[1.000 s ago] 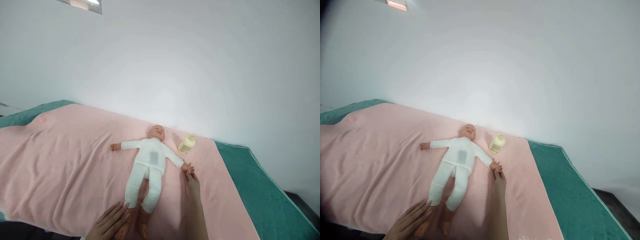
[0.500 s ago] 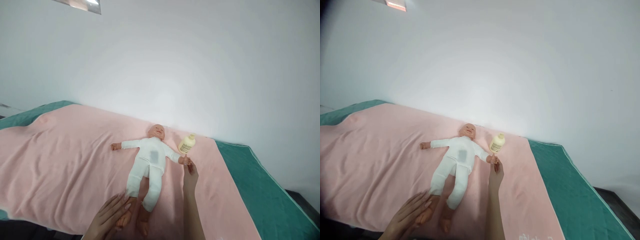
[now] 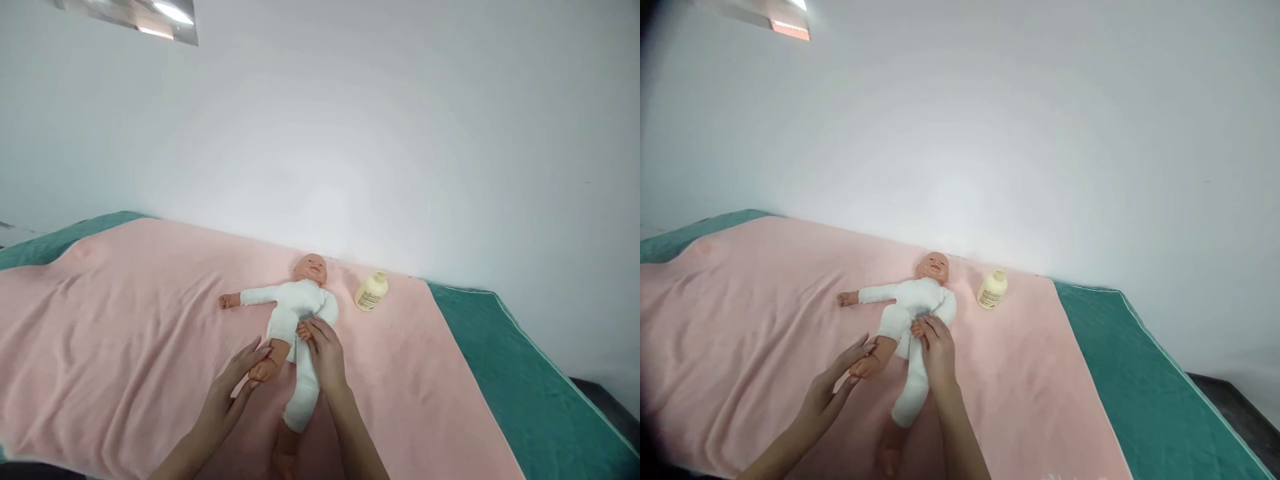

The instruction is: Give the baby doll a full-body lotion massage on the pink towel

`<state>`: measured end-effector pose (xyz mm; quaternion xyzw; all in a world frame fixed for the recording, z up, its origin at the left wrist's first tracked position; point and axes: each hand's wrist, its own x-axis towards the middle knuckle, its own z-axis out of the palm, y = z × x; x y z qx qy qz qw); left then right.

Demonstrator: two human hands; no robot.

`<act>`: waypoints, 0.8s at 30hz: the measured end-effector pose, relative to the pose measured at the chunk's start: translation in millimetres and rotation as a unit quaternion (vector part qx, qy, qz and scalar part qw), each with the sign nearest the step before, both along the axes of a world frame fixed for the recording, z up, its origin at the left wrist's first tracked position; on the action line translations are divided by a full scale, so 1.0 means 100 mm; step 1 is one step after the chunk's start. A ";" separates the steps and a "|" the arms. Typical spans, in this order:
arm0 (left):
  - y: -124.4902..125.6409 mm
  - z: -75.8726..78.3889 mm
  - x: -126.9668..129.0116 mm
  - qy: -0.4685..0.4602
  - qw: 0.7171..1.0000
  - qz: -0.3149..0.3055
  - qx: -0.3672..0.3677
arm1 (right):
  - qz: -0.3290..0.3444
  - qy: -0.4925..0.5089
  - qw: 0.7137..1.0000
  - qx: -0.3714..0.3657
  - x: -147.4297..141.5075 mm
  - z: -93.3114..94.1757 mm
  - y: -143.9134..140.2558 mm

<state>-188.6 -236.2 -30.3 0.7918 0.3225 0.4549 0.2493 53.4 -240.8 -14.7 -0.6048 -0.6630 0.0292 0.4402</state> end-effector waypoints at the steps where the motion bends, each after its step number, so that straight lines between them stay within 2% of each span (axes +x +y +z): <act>1: 0.02 0.02 0.03 -0.008 1.000 -0.006 -0.010 | 0.002 -0.006 1.000 -0.004 0.00 0.01 0.00; 5: 0.05 0.07 0.07 -0.016 0.999 -0.020 -0.022 | 0.008 -0.008 1.000 -0.015 0.02 0.03 -0.01; 8: 0.04 0.08 0.03 -0.011 0.999 -0.029 0.014 | 0.006 0.017 1.000 -0.020 0.04 0.02 -0.02; 11: 0.00 0.08 -0.04 0.013 0.996 -0.051 0.075 | -0.036 0.084 0.996 -0.018 0.09 0.04 -0.05; 15: -0.07 0.05 -0.19 0.050 0.985 -0.084 0.140 | -0.117 0.194 0.974 -0.013 0.25 0.14 -0.12; 19: -0.19 -0.13 -0.33 0.090 0.977 -0.084 0.172 | -0.196 0.283 0.939 -0.012 0.51 0.19 -0.21; 24: -0.38 -0.52 -0.41 0.153 0.950 -0.094 0.256 | -0.302 0.360 0.882 -0.044 0.86 0.07 -0.30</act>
